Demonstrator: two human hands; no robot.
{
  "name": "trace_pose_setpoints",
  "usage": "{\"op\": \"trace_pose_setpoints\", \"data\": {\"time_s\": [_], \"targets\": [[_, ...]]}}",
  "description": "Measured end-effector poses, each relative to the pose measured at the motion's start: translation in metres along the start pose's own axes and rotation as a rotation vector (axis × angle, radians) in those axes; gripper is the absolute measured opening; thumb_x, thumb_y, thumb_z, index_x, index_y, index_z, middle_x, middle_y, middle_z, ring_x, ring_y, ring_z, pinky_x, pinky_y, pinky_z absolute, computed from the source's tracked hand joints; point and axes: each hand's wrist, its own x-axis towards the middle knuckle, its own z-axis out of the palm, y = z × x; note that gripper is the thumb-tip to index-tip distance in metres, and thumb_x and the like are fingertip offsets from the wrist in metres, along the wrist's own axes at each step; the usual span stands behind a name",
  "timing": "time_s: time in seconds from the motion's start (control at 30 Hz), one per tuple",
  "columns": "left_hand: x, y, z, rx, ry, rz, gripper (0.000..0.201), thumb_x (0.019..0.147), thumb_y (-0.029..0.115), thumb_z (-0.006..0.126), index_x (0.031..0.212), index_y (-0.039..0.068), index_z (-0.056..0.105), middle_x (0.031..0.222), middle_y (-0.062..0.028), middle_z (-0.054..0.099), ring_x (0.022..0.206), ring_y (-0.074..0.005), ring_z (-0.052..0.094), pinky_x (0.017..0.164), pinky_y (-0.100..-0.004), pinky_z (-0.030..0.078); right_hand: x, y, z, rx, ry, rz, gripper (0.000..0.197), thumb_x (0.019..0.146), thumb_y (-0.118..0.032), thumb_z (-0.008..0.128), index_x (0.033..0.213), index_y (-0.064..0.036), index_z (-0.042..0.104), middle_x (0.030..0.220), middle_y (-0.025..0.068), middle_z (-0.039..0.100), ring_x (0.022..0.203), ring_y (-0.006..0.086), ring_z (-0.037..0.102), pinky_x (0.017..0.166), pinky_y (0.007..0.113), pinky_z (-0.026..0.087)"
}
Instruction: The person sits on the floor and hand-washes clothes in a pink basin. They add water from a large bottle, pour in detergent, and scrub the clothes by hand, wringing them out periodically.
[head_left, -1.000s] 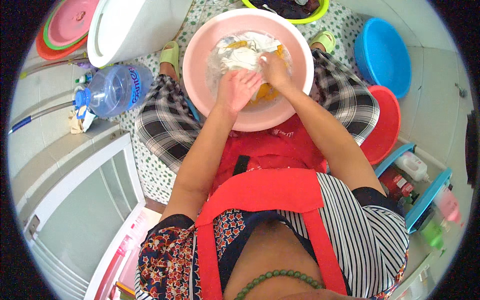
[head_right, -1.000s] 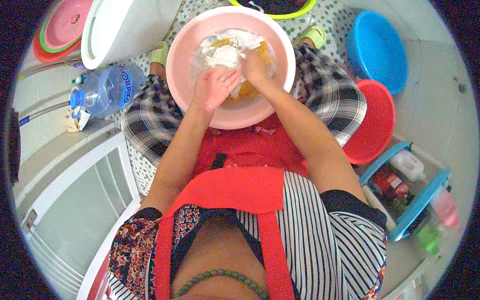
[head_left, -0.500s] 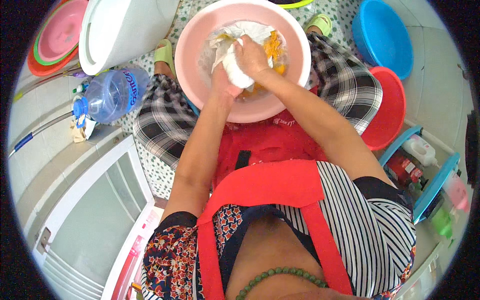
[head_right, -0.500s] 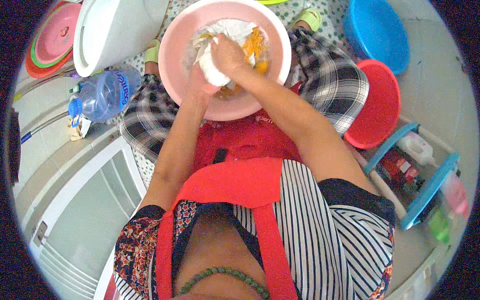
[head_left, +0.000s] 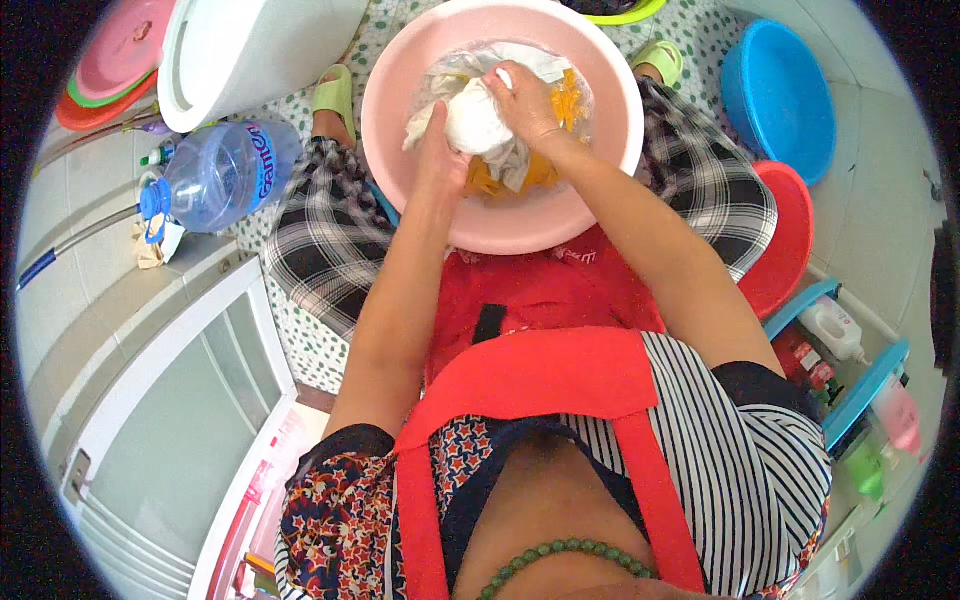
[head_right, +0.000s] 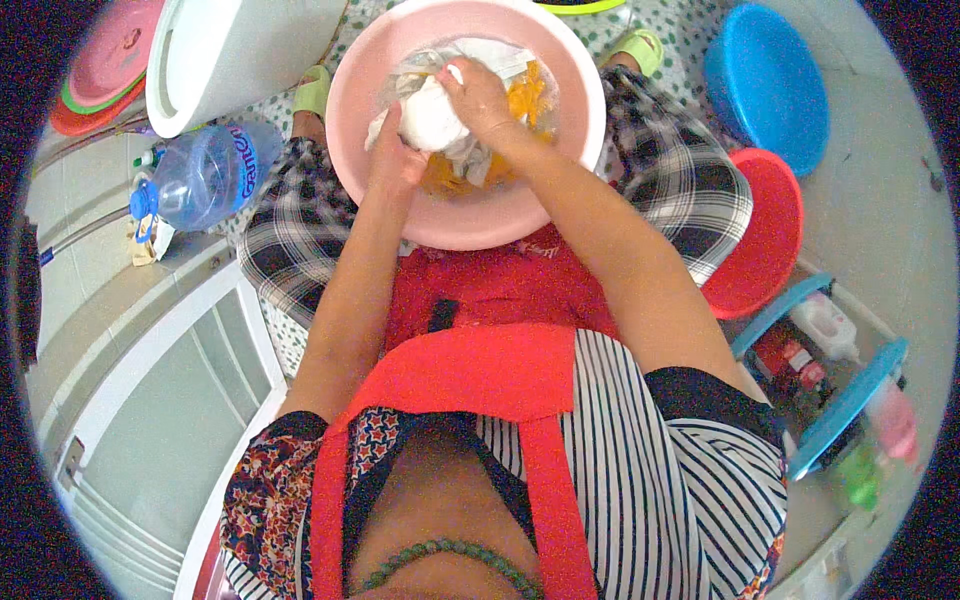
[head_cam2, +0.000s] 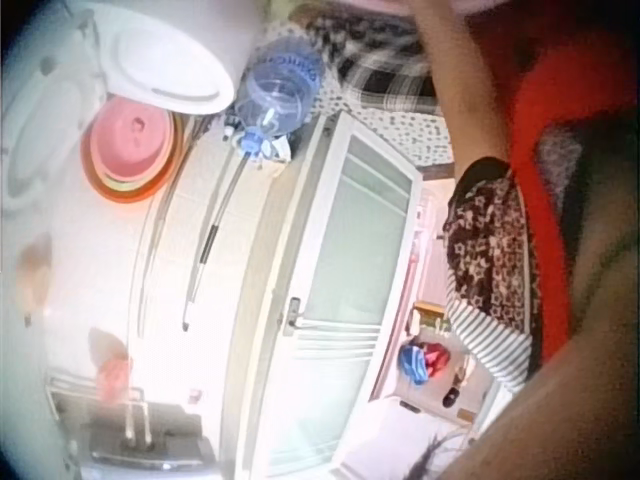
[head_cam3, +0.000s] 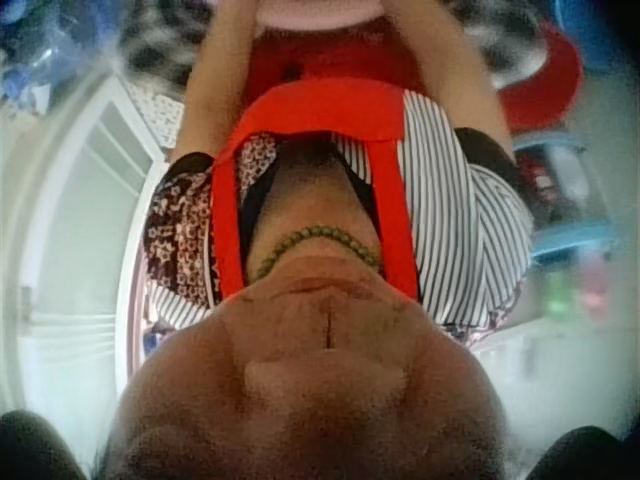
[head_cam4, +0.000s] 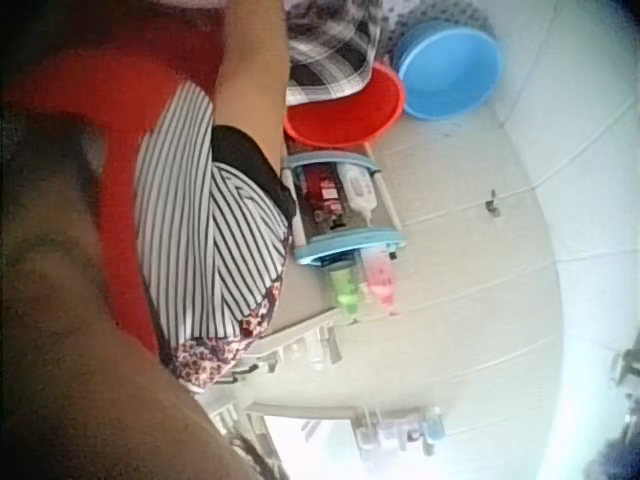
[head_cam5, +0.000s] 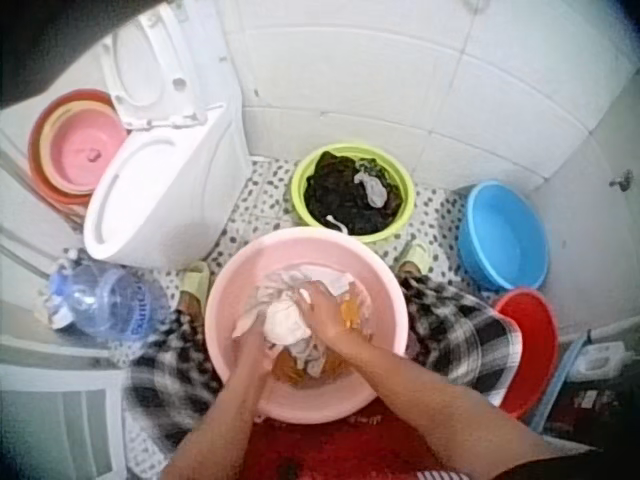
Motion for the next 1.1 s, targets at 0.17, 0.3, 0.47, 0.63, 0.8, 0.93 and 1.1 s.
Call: {"op": "trace_pose_setpoints", "data": {"time_s": [0.17, 0.3, 0.47, 0.63, 0.8, 0.93, 1.1], "targets": [[0.047, -0.017, -0.016, 0.871, 0.369, 0.016, 0.047, 0.074, 0.034, 0.072, 0.101, -0.002, 0.062, 0.095, -0.0128, 0.066, 0.084, -0.0269, 0.064, 0.071, -0.0389, 0.051, 0.000, 0.057, 0.009, -0.189, -0.160, -0.184, 0.029, 0.083, -0.025, 0.061, 0.107, -0.0089, 0.056, 0.112, 0.0128, 0.052, 0.103, 0.0309, 0.054, 0.085, 0.041, 0.046], [0.078, -0.040, -0.034, 1.482, 0.396, 0.267, 0.044, 0.071, 0.030, 0.070, 0.098, -0.004, 0.062, 0.099, -0.0234, 0.063, 0.087, -0.0387, 0.061, 0.077, -0.0433, 0.048, -0.001, 0.046, 0.012, -0.457, -0.333, 0.000, 0.031, 0.088, -0.026, 0.048, 0.115, -0.0090, 0.051, 0.114, 0.0139, 0.053, 0.106, 0.0317, 0.054, 0.087, 0.044, 0.046], [0.116, -0.067, -0.050, 1.568, 0.453, 0.372, 0.039, 0.075, 0.024, 0.065, 0.101, -0.005, 0.060, 0.101, -0.0237, 0.061, 0.093, -0.0387, 0.060, 0.081, -0.0424, 0.048, 0.017, 0.074, 0.036, -0.577, -0.481, 0.170, 0.035, 0.092, -0.026, 0.039, 0.121, -0.0092, 0.049, 0.119, 0.0167, 0.053, 0.107, 0.0345, 0.053, 0.087, 0.047, 0.045], [0.130, -0.052, -0.060, 1.146, 0.249, 0.220, 0.043, 0.083, 0.027, 0.059, 0.113, -0.003, 0.052, 0.108, -0.0191, 0.059, 0.101, -0.0358, 0.057, 0.086, -0.0440, 0.047, 0.018, 0.079, 0.045, -0.561, -0.253, 0.096, 0.032, 0.092, -0.027, 0.039, 0.117, -0.0114, 0.052, 0.109, 0.0187, 0.060, 0.097, 0.0344, 0.059, 0.083, 0.046, 0.046], [0.018, 0.018, 0.018, -0.098, 0.191, -0.409, 0.050, 0.090, 0.035, 0.051, 0.125, 0.002, 0.042, 0.121, -0.0133, 0.052, 0.109, -0.0290, 0.053, 0.091, -0.0428, 0.046, -0.017, -0.052, 0.002, 0.084, -0.156, 0.193, 0.026, 0.087, -0.030, 0.051, 0.098, -0.0093, 0.062, 0.099, 0.0199, 0.062, 0.088, 0.0324, 0.061, 0.078, 0.041, 0.046], [0.009, 0.002, -0.030, 0.630, -0.335, 0.189, 0.040, 0.093, 0.028, 0.046, 0.126, 0.004, 0.044, 0.119, -0.0115, 0.053, 0.106, -0.0247, 0.054, 0.091, -0.0361, 0.045, -0.083, -0.098, 0.027, -0.002, -0.123, -0.305, 0.024, 0.081, -0.023, 0.054, 0.096, -0.0057, 0.061, 0.091, 0.0202, 0.062, 0.084, 0.0353, 0.061, 0.076, 0.042, 0.048], [0.006, -0.017, -0.004, -0.230, -0.390, -0.248, 0.032, 0.094, 0.024, 0.041, 0.117, 0.007, 0.054, 0.109, -0.0082, 0.061, 0.096, -0.0209, 0.060, 0.084, -0.0376, 0.049, -0.023, -0.044, 0.005, -0.224, -0.148, 0.091, 0.023, 0.086, -0.023, 0.050, 0.095, -0.0026, 0.056, 0.081, 0.0220, 0.062, 0.077, 0.0408, 0.060, 0.069, 0.046, 0.048]]}}
